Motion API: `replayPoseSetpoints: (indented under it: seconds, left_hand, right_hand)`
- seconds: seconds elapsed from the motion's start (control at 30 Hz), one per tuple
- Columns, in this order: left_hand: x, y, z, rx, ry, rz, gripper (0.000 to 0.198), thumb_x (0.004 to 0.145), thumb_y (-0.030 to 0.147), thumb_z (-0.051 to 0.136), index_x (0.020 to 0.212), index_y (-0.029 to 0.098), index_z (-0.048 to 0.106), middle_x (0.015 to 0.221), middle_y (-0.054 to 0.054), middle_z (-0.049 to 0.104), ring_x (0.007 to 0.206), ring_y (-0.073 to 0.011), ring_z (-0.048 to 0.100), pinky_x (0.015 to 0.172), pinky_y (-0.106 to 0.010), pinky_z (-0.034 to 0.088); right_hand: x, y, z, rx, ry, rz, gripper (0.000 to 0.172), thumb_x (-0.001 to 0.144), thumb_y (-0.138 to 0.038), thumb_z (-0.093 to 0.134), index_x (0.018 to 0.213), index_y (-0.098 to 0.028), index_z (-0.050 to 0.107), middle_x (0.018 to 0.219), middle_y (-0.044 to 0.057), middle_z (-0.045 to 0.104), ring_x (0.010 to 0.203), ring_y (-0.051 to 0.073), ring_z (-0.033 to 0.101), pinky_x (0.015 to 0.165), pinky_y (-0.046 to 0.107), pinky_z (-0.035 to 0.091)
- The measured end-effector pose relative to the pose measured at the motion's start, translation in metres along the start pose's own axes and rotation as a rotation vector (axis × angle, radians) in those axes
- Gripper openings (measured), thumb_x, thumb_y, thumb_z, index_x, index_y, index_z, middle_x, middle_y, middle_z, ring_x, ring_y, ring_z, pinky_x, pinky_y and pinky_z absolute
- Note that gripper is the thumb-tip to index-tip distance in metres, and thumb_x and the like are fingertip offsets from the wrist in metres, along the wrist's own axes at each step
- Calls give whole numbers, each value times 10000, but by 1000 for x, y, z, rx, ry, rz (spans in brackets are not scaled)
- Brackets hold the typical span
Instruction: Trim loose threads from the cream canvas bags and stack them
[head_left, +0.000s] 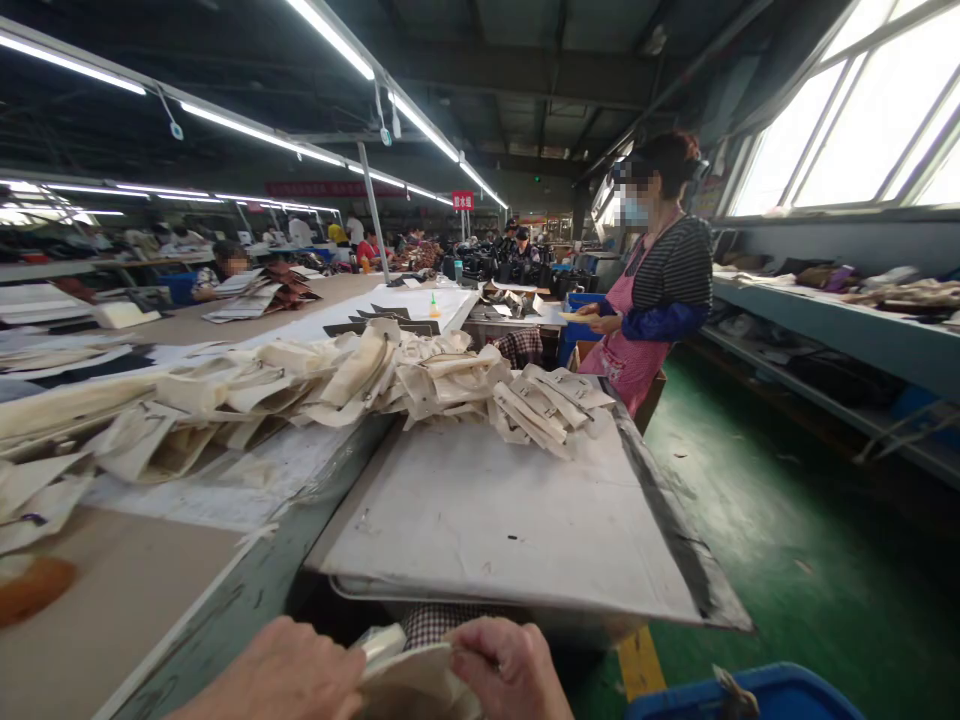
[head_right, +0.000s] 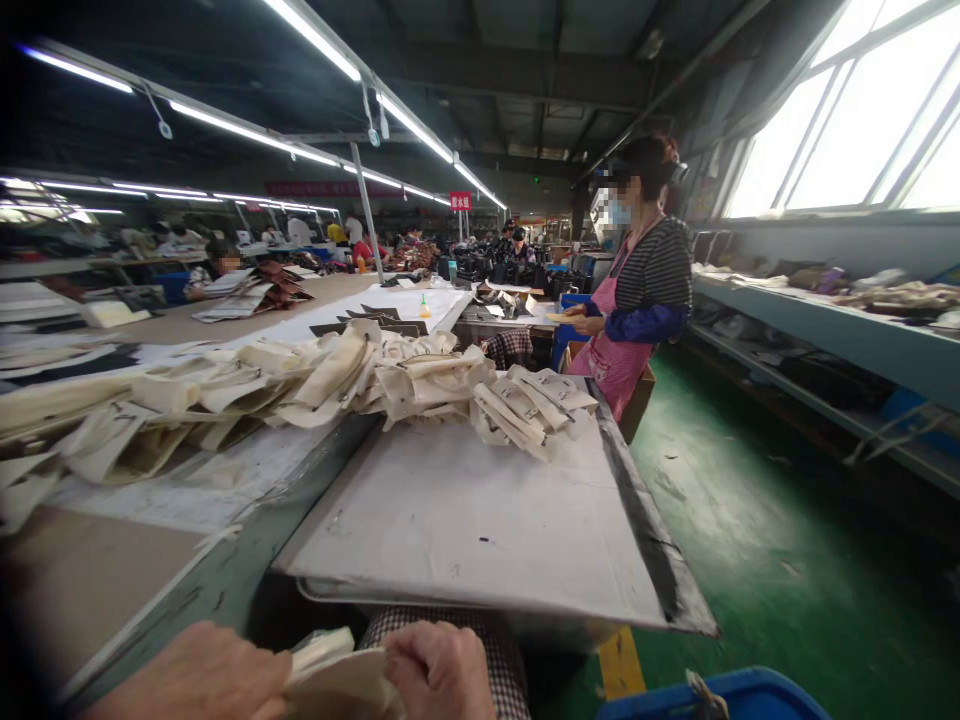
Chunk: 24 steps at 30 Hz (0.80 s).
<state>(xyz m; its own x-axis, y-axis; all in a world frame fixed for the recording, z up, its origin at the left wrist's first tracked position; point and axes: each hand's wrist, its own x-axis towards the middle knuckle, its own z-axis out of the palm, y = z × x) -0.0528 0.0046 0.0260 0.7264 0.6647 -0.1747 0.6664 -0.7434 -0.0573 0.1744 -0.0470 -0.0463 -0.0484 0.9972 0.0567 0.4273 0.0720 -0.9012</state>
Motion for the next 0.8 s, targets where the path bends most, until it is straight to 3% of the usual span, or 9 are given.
replayPoseSetpoints:
  seconds: [0.03, 0.2, 0.3, 0.37, 0.47, 0.6, 0.8]
  left_hand:
    - [-4, 1, -6, 6, -36, 45, 226, 868, 243, 451, 779, 243, 659, 690, -19, 689, 595, -219, 631, 528, -281, 362]
    - [-9, 22, -53, -27, -144, 3, 295, 912, 186, 392, 710, 166, 606, 649, -56, 679, 589, -218, 644, 499, -272, 301]
    - [-4, 31, -64, -59, -140, -28, 274, 917, 173, 398, 717, 162, 585, 612, -43, 657, 537, -193, 616, 471, -265, 262]
    - [-1, 36, -56, -59, -90, -56, 283, 925, 157, 374, 723, 168, 572, 590, -30, 639, 510, -178, 595, 466, -263, 254]
    - [5, 42, -26, -12, -42, -97, 254, 919, 139, 361, 786, 165, 576, 620, -45, 645, 562, -206, 622, 487, -271, 287]
    - [11, 44, 3, -21, -89, -65, 199, 900, 137, 390, 837, 154, 579, 653, -57, 657, 611, -221, 650, 518, -272, 336]
    - [17, 35, -13, -135, -120, -225, 253, 903, 248, 426, 729, 175, 594, 603, -43, 648, 594, -195, 635, 508, -253, 306]
  right_hand:
    - [-2, -2, 0, 18, 7, 11, 180, 829, -255, 601, 868, -270, 776, 810, -18, 766, 742, 166, 701, 645, 177, 498]
    - [-3, -16, -13, 103, 21, 37, 225, 860, -330, 569, 925, -233, 762, 872, 28, 763, 798, 210, 699, 729, 264, 527]
    - [15, -25, -29, 95, -16, -10, 205, 854, -316, 575, 923, -221, 742, 850, 19, 758, 785, 196, 688, 741, 267, 511]
    - [27, -26, -37, 62, -54, -52, 179, 847, -294, 577, 913, -213, 721, 842, 8, 752, 795, 183, 679, 736, 254, 494]
    - [38, -17, -36, 37, -85, -41, 162, 843, -278, 557, 848, -196, 697, 729, -5, 728, 694, 164, 656, 645, 237, 473]
    - [35, 2, -23, 18, -69, 3, 171, 829, -264, 540, 832, -182, 691, 693, 2, 708, 652, 160, 632, 603, 235, 452]
    - [30, 3, -19, 9, -56, 25, 207, 828, -284, 518, 839, -201, 708, 715, -2, 695, 668, 156, 617, 614, 234, 443]
